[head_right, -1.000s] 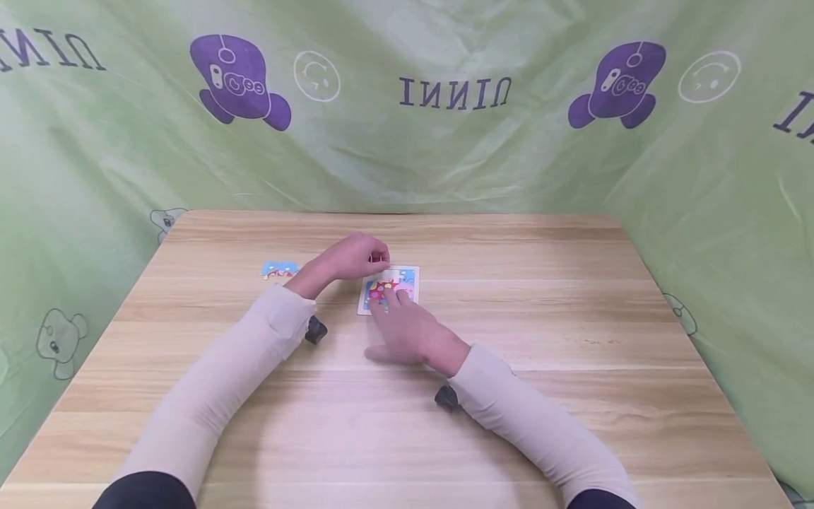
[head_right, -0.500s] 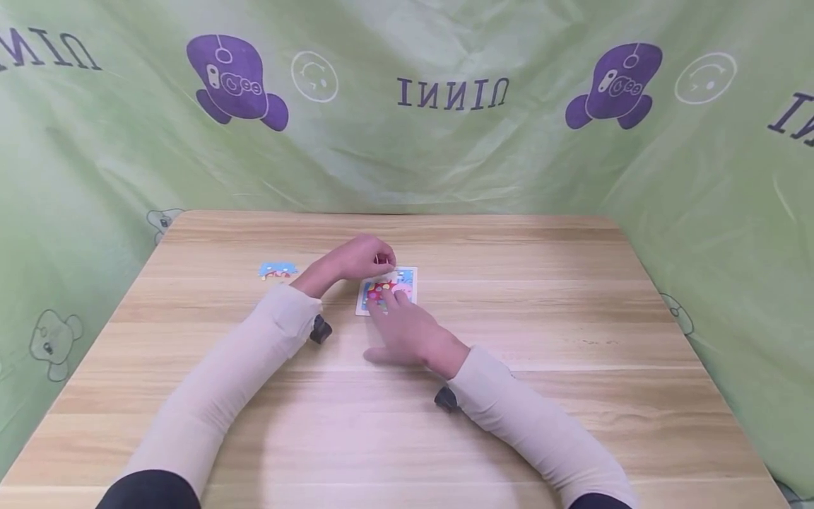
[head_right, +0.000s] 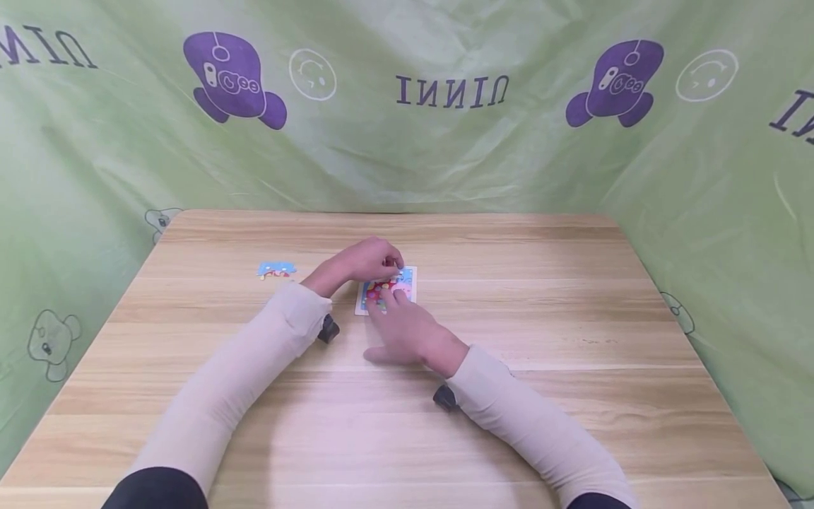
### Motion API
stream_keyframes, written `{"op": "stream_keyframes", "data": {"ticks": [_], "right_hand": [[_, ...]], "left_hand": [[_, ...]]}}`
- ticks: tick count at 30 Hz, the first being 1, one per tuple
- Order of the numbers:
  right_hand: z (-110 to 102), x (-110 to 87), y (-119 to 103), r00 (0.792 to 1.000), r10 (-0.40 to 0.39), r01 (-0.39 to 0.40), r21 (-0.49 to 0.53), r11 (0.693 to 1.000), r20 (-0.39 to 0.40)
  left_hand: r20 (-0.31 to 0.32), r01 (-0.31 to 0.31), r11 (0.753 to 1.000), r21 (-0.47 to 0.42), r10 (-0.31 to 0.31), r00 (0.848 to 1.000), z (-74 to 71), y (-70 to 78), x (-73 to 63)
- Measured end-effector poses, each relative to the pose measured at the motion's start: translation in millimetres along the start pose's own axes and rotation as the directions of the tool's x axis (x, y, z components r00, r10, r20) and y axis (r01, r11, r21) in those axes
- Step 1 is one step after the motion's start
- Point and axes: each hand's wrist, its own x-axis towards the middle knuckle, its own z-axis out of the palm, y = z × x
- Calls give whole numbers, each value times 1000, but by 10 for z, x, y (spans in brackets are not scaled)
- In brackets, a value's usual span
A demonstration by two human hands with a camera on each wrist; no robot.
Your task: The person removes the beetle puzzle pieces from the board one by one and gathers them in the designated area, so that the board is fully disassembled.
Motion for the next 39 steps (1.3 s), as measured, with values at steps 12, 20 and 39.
{"op": "stream_keyframes", "data": {"ticks": [12, 20, 39], "right_hand": [[12, 2, 20, 1000, -14, 14, -25, 1000, -20], [32, -3, 30, 999, -21, 19, -45, 999, -36], [-12, 17, 68, 999, -28, 27, -25, 999, -32]], "left_hand": [[-13, 11, 1000, -23, -11, 1000, 40, 7, 9], [-24, 19, 999, -36, -20, 1000, 45, 11, 7], [-34, 6, 999, -39, -8, 999, 52, -1, 35]]}}
